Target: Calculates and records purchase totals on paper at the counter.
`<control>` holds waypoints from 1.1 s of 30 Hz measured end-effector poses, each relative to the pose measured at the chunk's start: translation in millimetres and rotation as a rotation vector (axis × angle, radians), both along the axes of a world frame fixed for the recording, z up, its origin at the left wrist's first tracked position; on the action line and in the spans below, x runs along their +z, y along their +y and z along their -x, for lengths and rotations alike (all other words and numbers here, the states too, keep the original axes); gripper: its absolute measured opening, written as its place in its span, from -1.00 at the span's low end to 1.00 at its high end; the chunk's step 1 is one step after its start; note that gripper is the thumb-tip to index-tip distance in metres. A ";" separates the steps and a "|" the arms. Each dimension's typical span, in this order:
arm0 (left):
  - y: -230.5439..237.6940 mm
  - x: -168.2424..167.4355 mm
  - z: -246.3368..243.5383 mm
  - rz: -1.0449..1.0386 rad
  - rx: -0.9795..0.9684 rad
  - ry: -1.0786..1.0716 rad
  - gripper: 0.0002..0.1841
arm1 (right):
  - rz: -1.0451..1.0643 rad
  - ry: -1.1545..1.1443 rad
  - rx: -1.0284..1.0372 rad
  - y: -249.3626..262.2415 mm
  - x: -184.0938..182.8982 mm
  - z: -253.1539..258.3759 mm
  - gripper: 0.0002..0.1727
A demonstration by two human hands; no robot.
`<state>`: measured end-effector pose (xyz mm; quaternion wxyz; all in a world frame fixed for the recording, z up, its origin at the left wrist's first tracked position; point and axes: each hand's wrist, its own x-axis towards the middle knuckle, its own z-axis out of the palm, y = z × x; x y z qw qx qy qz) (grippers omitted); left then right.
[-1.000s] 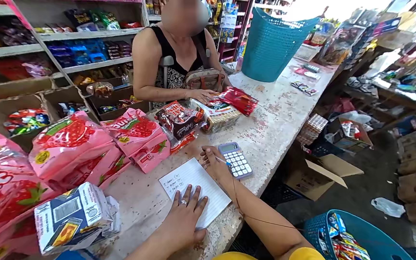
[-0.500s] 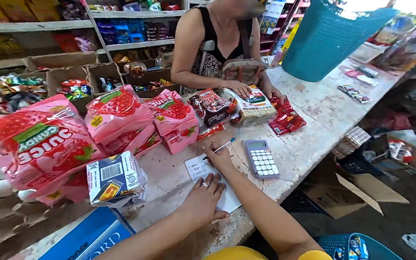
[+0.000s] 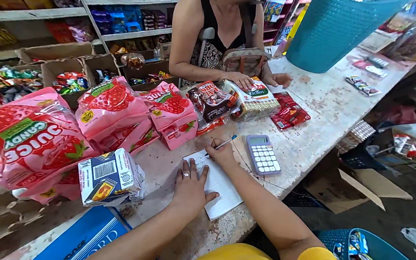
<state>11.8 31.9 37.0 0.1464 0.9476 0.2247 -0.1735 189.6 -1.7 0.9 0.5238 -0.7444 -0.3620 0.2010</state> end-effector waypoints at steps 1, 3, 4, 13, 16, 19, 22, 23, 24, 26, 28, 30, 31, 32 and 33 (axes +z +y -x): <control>0.5 0.1 0.0 -0.003 0.004 0.009 0.09 | 0.007 -0.004 0.008 -0.1 0.8 0.2 -0.61; 0.3 -1.0 0.5 -0.007 0.007 0.010 0.09 | 0.015 -0.008 0.015 0.4 0.8 0.3 -0.61; 0.3 -1.8 0.7 -0.010 0.007 -0.002 0.09 | 0.019 -0.013 0.013 0.8 0.5 -0.1 -0.62; -1.5 -13.2 -0.5 0.153 -0.401 -0.200 -0.06 | 0.055 0.004 0.010 2.6 -1.1 -2.3 -0.66; -3.1 -18.5 -0.2 0.187 -0.546 -0.253 -0.09 | 0.075 0.014 0.004 3.8 -1.3 -1.6 -0.67; -8.4 -11.9 1.6 0.189 -0.546 -0.173 0.00 | 0.091 0.025 0.011 3.3 0.3 -2.8 -0.67; -26.2 6.4 9.9 0.164 -0.371 -0.002 -0.02 | 0.094 0.049 0.026 3.2 2.7 -3.4 -0.67; -31.7 11.7 12.4 0.160 -0.324 0.052 -0.06 | 0.086 0.060 0.024 3.4 4.6 -3.2 -0.68; -35.9 15.2 14.4 0.158 -0.292 0.091 -0.10 | 0.066 0.078 0.018 3.0 7.1 -3.0 -0.70; -41.0 16.4 17.2 0.164 -0.272 0.123 -0.17 | 0.015 0.170 0.001 -1.6 16.7 -0.6 -0.73; -42.2 15.4 17.3 0.166 -0.280 0.122 -0.19 | -0.072 0.303 -0.026 -8.6 31.0 6.7 -0.68; -41.2 13.0 15.8 0.153 -0.289 0.086 -0.23 | -0.137 0.376 -0.005 -15.4 47.2 19.1 -0.64; -39.7 9.7 15.6 0.142 -0.294 0.048 -0.26 | -0.145 0.389 0.029 -17.7 51.1 27.7 -0.65; -37.6 6.2 15.0 0.136 -0.301 0.012 -0.28 | -0.140 0.394 0.070 -19.0 51.0 36.6 -0.66; -35.3 3.4 13.9 0.134 -0.305 -0.022 -0.30 | -0.131 0.400 0.097 -19.0 46.8 43.7 -0.68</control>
